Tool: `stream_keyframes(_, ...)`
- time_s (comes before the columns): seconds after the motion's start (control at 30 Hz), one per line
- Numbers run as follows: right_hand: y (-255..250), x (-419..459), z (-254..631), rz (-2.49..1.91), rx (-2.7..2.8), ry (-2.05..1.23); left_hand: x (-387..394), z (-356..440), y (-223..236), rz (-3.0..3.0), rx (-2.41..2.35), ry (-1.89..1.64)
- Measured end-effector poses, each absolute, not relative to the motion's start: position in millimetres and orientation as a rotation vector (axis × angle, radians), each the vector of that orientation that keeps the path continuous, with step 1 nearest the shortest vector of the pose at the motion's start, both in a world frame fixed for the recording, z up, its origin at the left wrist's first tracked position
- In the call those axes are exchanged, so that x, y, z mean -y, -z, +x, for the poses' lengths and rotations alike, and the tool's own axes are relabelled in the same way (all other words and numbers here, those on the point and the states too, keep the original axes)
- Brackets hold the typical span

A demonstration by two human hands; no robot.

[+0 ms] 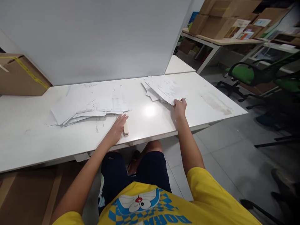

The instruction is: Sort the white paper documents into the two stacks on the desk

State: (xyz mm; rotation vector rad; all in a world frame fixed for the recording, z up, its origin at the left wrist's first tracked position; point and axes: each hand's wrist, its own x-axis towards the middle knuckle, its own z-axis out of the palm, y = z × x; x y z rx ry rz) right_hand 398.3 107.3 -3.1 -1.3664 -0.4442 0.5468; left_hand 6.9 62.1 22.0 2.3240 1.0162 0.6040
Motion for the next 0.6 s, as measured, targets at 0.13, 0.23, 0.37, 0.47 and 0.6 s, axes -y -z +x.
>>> stream_keyframes(0.13,15.4,-108.4,398.9,-1.709,0.530,-0.157,-58.2,6.9,-23.1,2.272,-1.005,-0.600)
stream_keyframes(0.23,21.1,-98.2,402.3,-1.777,0.591,0.009,-57.3,8.1,-23.4,2.283,-1.003,-0.585)
stream_keyframes(0.37,17.3,-98.1,399.6,-1.808,0.735,-0.095,-59.0,7.2,-22.1,2.323,-1.003,-0.682)
stream_keyframes(0.47,14.7,-100.4,393.8,-1.754,0.910,-0.279,-58.6,6.0,-20.4,2.346,-0.972,-0.860)
stream_keyframes(0.6,17.2,-98.1,389.3,-1.656,0.933,-0.308,-52.9,7.2,-16.6,2.372,-0.947,-1.067)
